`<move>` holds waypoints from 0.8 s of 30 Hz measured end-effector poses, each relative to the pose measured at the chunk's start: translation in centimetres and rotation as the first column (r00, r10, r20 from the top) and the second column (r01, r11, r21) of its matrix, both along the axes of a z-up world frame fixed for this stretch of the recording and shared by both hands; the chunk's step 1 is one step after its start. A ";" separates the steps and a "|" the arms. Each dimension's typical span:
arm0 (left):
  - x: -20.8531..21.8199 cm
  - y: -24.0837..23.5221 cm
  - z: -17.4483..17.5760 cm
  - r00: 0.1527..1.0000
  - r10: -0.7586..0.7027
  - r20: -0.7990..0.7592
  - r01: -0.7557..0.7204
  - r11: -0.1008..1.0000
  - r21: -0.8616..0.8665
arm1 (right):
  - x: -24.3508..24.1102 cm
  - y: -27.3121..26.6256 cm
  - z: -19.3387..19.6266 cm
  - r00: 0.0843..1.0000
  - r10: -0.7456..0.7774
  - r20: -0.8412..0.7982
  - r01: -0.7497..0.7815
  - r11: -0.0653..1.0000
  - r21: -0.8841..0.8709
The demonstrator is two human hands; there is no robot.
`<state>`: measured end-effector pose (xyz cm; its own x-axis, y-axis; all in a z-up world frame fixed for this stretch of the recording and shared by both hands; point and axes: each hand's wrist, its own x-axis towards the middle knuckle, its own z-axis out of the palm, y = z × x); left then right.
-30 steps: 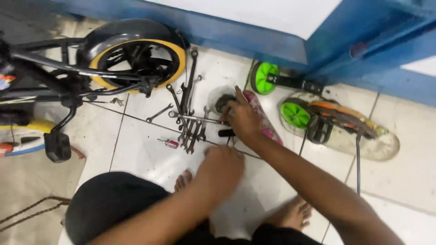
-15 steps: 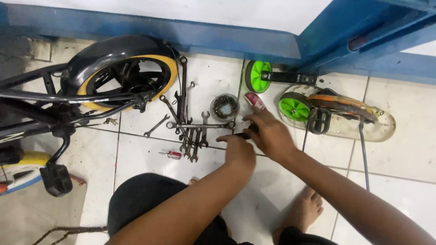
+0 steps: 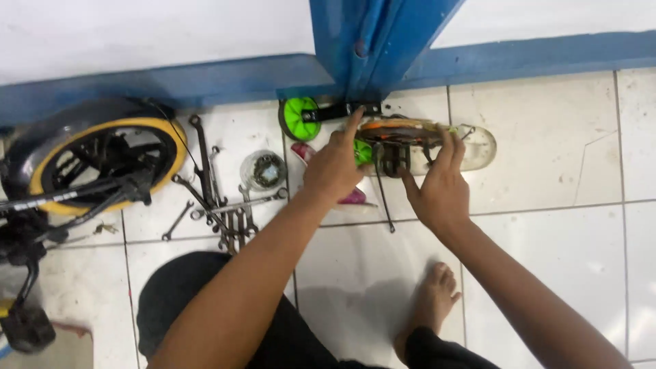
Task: The person sits on the floor and handles a small metal part, then moves a glass jar and a skateboard to clear the workspace. They pick up a screwdriver and a wrench from the floor and use the screwdriver to work on the bicycle's pedal area.
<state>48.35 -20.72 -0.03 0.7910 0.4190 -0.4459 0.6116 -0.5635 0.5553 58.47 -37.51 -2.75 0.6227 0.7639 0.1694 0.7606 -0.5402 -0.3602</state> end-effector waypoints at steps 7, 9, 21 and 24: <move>3.2 -2.9 -2.8 0.919 0.386 0.080 -0.346 0.888 -0.304 | 1.6 -2.4 0.6 0.641 -0.291 -0.710 0.303 0.946 -0.114; 4.0 -4.6 -1.6 0.872 0.486 0.060 -0.422 0.807 -0.414 | 1.2 -5.8 -1.3 0.741 -0.266 -0.617 0.321 0.947 -0.023; 1.7 -11.0 5.7 0.442 0.834 -0.331 -0.546 -0.043 -0.837 | -1.1 -15.9 -10.2 0.851 0.281 -0.443 0.039 0.808 0.588; 0.6 -11.3 6.2 0.509 0.797 -0.326 -0.489 -0.044 -0.871 | -1.9 -14.8 -6.8 0.752 0.391 -0.531 0.089 0.738 0.669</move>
<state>48.90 -31.98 6.18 0.5137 0.3433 -0.7863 0.1929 0.8468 0.4958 56.54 -52.27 -9.51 0.6470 0.7137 0.2682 0.2884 0.0966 -0.9526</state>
